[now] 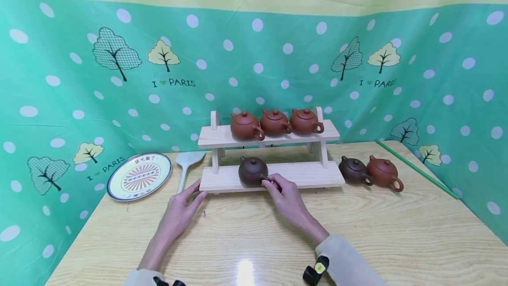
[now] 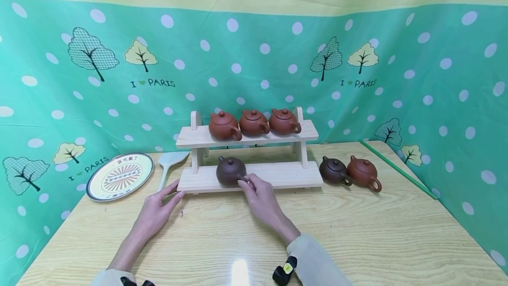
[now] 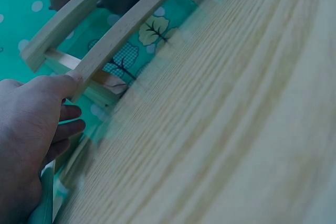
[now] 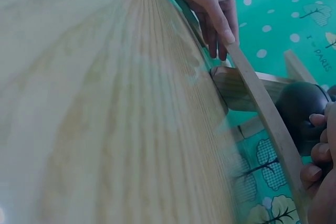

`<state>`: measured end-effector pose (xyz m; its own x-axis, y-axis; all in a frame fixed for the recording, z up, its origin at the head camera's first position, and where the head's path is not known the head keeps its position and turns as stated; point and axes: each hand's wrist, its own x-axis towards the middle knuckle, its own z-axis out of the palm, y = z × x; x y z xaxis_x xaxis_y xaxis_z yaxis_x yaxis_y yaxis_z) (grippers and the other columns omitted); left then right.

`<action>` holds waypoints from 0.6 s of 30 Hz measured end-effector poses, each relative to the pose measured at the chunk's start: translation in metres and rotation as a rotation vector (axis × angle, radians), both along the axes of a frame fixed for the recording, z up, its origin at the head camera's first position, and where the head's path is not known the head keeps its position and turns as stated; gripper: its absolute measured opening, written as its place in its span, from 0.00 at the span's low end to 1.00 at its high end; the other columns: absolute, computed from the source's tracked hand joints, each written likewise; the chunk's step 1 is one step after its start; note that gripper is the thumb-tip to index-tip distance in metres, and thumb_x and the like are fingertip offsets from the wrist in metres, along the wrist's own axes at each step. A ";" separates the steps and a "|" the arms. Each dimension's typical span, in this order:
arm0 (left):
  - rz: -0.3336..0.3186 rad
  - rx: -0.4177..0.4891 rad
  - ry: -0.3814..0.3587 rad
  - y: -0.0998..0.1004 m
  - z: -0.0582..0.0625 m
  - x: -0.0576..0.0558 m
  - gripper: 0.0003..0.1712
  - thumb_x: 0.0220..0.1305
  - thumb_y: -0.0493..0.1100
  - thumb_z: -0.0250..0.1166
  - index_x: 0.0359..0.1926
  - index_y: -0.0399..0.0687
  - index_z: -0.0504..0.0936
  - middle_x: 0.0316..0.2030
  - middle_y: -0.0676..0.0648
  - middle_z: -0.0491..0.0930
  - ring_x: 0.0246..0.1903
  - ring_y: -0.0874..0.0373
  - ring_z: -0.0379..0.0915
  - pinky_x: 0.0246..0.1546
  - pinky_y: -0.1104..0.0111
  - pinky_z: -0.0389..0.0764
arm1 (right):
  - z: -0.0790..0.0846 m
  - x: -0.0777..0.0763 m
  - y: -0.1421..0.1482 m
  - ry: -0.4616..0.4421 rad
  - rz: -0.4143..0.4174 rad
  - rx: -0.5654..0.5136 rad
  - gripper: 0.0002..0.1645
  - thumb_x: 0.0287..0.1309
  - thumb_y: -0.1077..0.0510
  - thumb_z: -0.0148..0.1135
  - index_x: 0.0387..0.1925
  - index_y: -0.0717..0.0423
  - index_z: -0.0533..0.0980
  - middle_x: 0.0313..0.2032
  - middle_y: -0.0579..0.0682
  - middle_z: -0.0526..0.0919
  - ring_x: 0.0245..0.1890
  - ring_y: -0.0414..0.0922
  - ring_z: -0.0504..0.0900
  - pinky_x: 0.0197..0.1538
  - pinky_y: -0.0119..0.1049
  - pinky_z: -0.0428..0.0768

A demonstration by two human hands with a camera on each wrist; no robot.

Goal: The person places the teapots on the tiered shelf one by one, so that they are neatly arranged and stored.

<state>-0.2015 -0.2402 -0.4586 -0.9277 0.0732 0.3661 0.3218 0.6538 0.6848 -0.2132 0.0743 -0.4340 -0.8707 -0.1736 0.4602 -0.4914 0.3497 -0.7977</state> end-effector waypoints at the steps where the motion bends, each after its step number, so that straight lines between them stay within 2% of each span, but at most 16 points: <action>1: 0.001 0.002 -0.001 0.000 0.000 0.000 0.31 0.74 0.50 0.67 0.71 0.40 0.74 0.57 0.37 0.83 0.62 0.39 0.75 0.66 0.43 0.70 | 0.001 0.000 -0.001 0.000 -0.001 -0.001 0.07 0.73 0.59 0.64 0.36 0.57 0.81 0.21 0.37 0.68 0.20 0.34 0.65 0.24 0.28 0.63; 13: 0.003 0.003 -0.005 0.001 0.001 0.000 0.32 0.74 0.50 0.66 0.71 0.40 0.74 0.57 0.37 0.83 0.62 0.38 0.74 0.67 0.42 0.69 | 0.004 -0.001 -0.002 -0.018 0.000 -0.009 0.08 0.73 0.59 0.63 0.36 0.58 0.81 0.20 0.38 0.67 0.20 0.34 0.64 0.24 0.28 0.62; 18: 0.001 0.008 -0.003 0.001 0.001 0.000 0.31 0.74 0.50 0.67 0.71 0.39 0.74 0.57 0.37 0.83 0.62 0.38 0.75 0.66 0.43 0.69 | 0.004 -0.001 -0.002 -0.073 0.011 -0.033 0.07 0.73 0.58 0.64 0.38 0.57 0.82 0.20 0.40 0.68 0.20 0.35 0.64 0.24 0.28 0.62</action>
